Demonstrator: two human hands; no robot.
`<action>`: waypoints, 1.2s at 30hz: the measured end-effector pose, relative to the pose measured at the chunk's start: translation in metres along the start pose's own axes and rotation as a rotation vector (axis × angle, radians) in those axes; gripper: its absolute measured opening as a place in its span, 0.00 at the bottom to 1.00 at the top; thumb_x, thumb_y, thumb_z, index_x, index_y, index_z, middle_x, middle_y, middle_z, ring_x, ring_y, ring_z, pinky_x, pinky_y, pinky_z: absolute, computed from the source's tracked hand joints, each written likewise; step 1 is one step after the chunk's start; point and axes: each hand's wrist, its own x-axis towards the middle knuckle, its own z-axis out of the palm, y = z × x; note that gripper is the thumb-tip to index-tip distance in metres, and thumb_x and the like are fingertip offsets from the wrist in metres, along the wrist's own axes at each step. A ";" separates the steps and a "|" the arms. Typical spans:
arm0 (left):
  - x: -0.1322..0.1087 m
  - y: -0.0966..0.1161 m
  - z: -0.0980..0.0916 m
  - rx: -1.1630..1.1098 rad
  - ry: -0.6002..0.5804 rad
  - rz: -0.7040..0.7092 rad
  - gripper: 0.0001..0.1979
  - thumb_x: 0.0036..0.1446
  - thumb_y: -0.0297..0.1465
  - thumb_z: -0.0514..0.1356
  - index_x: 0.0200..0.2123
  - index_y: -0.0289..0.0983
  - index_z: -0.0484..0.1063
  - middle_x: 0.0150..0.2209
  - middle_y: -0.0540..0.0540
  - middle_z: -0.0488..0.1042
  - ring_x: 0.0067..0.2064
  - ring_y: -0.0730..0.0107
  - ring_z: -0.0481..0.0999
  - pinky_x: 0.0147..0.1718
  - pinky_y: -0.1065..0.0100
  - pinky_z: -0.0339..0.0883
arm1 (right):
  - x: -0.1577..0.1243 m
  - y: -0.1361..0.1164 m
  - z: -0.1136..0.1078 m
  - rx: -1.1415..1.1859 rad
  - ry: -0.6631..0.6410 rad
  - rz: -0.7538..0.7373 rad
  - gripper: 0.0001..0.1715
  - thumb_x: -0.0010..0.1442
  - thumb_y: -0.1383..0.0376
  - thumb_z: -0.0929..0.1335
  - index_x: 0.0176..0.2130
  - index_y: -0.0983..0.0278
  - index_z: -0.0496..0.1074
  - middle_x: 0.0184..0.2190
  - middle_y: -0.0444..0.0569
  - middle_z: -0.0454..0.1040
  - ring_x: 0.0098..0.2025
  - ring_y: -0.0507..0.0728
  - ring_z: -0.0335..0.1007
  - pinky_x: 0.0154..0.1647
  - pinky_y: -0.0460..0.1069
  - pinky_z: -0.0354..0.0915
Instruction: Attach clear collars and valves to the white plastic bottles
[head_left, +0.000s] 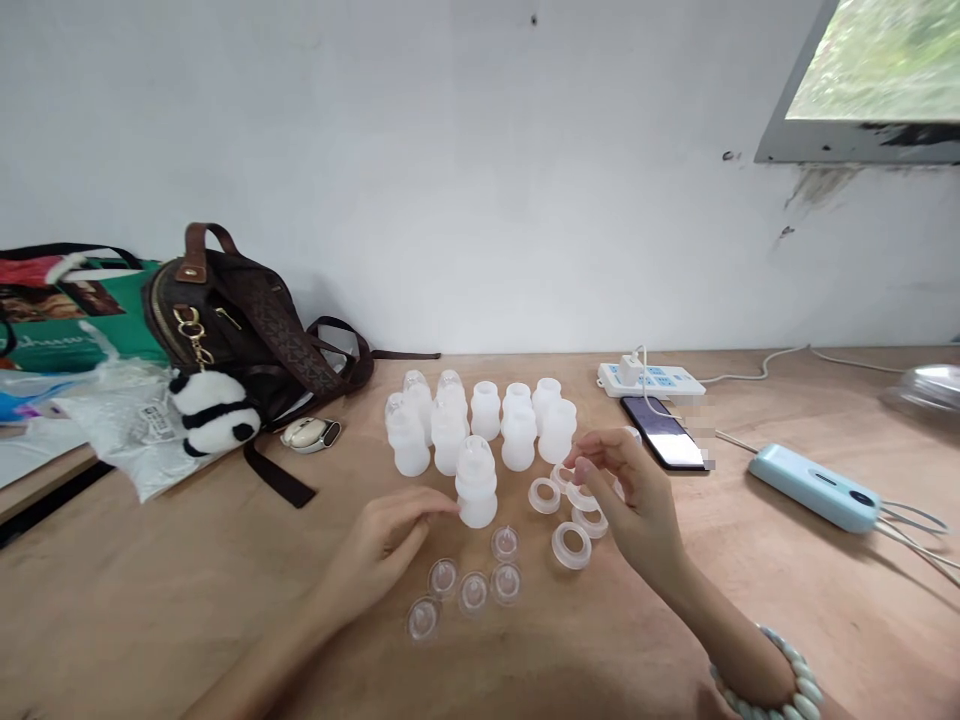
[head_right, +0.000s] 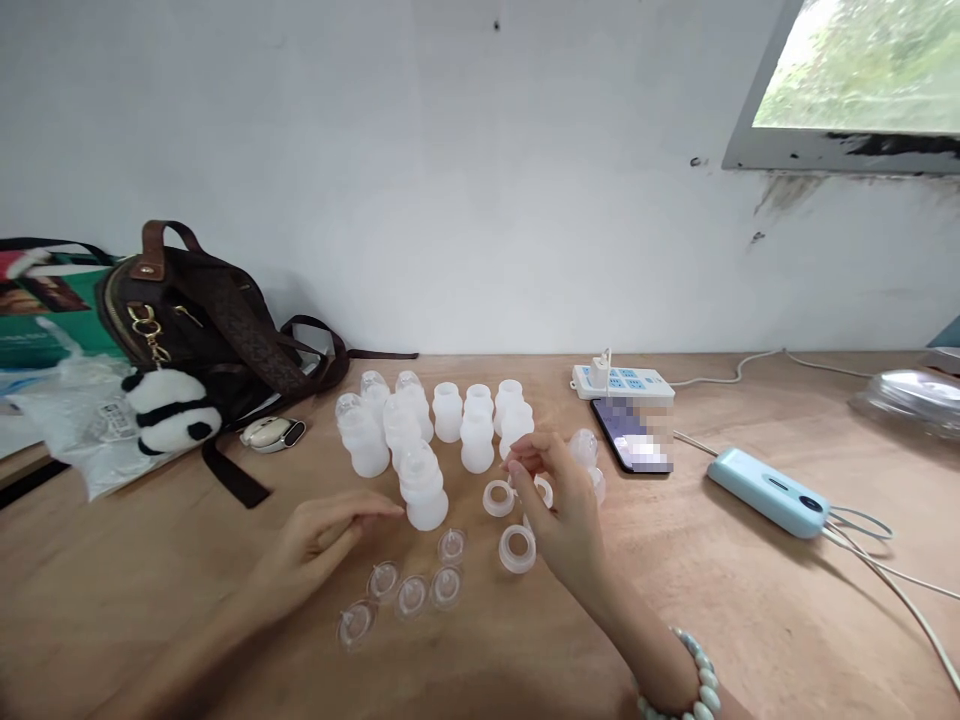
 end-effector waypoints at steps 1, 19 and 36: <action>-0.001 0.001 0.000 -0.032 -0.071 0.032 0.18 0.65 0.26 0.50 0.46 0.41 0.79 0.44 0.46 0.83 0.45 0.62 0.81 0.45 0.63 0.73 | 0.001 0.001 -0.001 -0.014 0.010 -0.011 0.01 0.66 0.64 0.65 0.40 0.59 0.67 0.32 0.46 0.74 0.32 0.54 0.73 0.31 0.50 0.71; 0.053 -0.024 0.034 0.003 -0.197 -0.006 0.18 0.64 0.24 0.48 0.49 0.36 0.75 0.51 0.41 0.79 0.52 0.61 0.77 0.54 0.58 0.69 | 0.002 0.000 -0.005 -0.158 -0.008 -0.030 0.04 0.64 0.67 0.65 0.36 0.59 0.69 0.29 0.44 0.76 0.31 0.55 0.73 0.32 0.50 0.67; 0.051 -0.018 0.039 -0.201 -0.498 0.044 0.16 0.57 0.30 0.67 0.49 0.44 0.78 0.52 0.46 0.74 0.55 0.57 0.72 0.57 0.59 0.63 | 0.007 0.016 -0.009 -0.820 -0.206 -0.178 0.08 0.59 0.73 0.64 0.31 0.64 0.70 0.31 0.51 0.75 0.36 0.60 0.68 0.37 0.54 0.62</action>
